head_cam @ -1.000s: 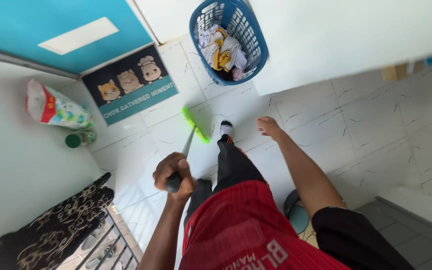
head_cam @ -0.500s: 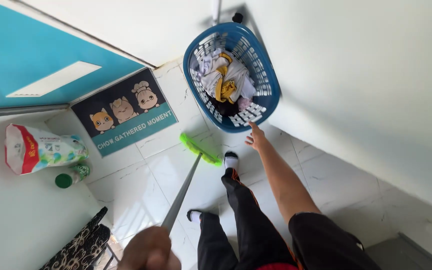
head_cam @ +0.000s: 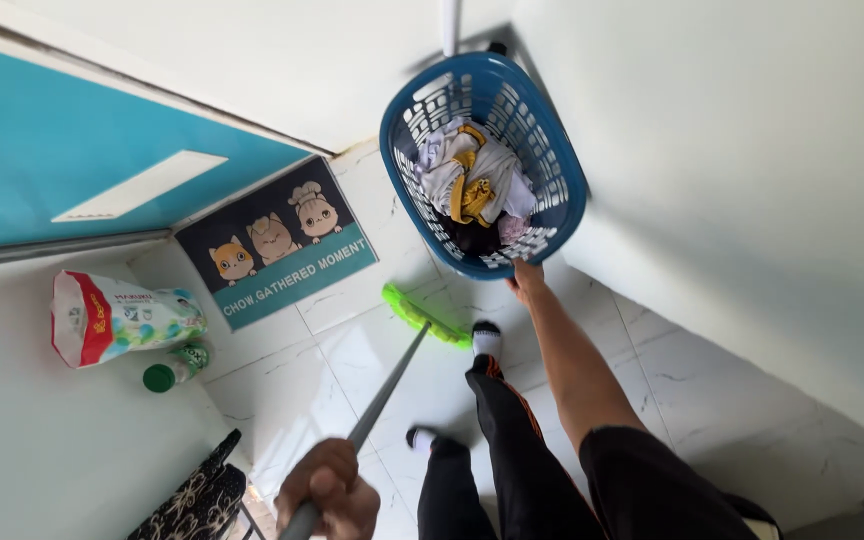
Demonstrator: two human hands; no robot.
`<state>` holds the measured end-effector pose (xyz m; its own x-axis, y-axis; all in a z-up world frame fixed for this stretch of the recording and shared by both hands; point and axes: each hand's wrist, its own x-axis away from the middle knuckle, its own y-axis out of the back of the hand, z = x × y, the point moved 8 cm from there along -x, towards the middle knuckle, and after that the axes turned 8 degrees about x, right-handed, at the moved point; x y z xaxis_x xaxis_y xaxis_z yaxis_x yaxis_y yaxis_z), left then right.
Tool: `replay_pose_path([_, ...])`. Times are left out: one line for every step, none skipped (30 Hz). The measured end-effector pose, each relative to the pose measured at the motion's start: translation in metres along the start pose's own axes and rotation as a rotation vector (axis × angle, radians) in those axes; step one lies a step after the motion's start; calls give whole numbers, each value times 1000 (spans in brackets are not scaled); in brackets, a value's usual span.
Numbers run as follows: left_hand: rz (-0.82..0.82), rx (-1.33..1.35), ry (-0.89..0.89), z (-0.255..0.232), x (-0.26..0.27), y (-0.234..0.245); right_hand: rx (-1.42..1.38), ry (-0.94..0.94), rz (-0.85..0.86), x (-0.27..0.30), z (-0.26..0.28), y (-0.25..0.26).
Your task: Sweep the floor using a broom.
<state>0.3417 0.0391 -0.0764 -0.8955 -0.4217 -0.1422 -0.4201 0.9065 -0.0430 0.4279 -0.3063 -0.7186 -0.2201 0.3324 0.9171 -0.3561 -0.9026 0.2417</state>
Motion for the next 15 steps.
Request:
replay_pose_path([-72, -35, -110, -5, 2, 0, -40, -21, -4, 16, 5, 5])
replay_pose_path([-138, -64, -227, -9, 1, -1, -90, -35, -8, 31, 15, 7])
replay_pose_path([-126, -55, -232, -14, -1, -4, -105, -31, -12, 30, 9, 7])
replay_pose_path([-78, -125, -210, -19, 1, -12, -114, -2, 19, 30, 3, 10])
replay_pose_path([-30, -195, -187, -24, 4, -20, -123, 28, 49, 32, -5, 14])
replay_pose_path([-11, -179, -193, -26, 6, -21, -145, 35, 38, 42, -16, 24])
replay_pose_path([-15, -217, -179, -27, 9, -22, -85, 32, 12, 52, -29, 37])
replay_pose_path([-15, -254, -164, -28, 14, -23, -28, 27, -16, 63, -44, 51])
replay_pose_path([8, -236, -168, -25, 22, -23, -52, 31, -31, 85, -55, 71])
replay_pose_path([27, -127, -172, -20, 28, -23, -79, 1, -37, 105, -65, 86])
replay_pose_path([48, -17, -174, -15, 34, -24, -105, -28, -42, 124, -75, 100])
replay_pose_path([73, -3, -174, -25, 37, -33, -130, -29, -55, 131, -85, 119])
replay_pose_path([114, -100, -205, -36, 42, -45, -95, -58, -64, 137, -99, 137])
replay_pose_path([162, -199, -234, -47, 49, -54, -65, -96, -74, 146, -120, 154])
replay_pose_path([194, -186, -234, -50, 63, -59, -95, -105, -88, 160, -142, 171])
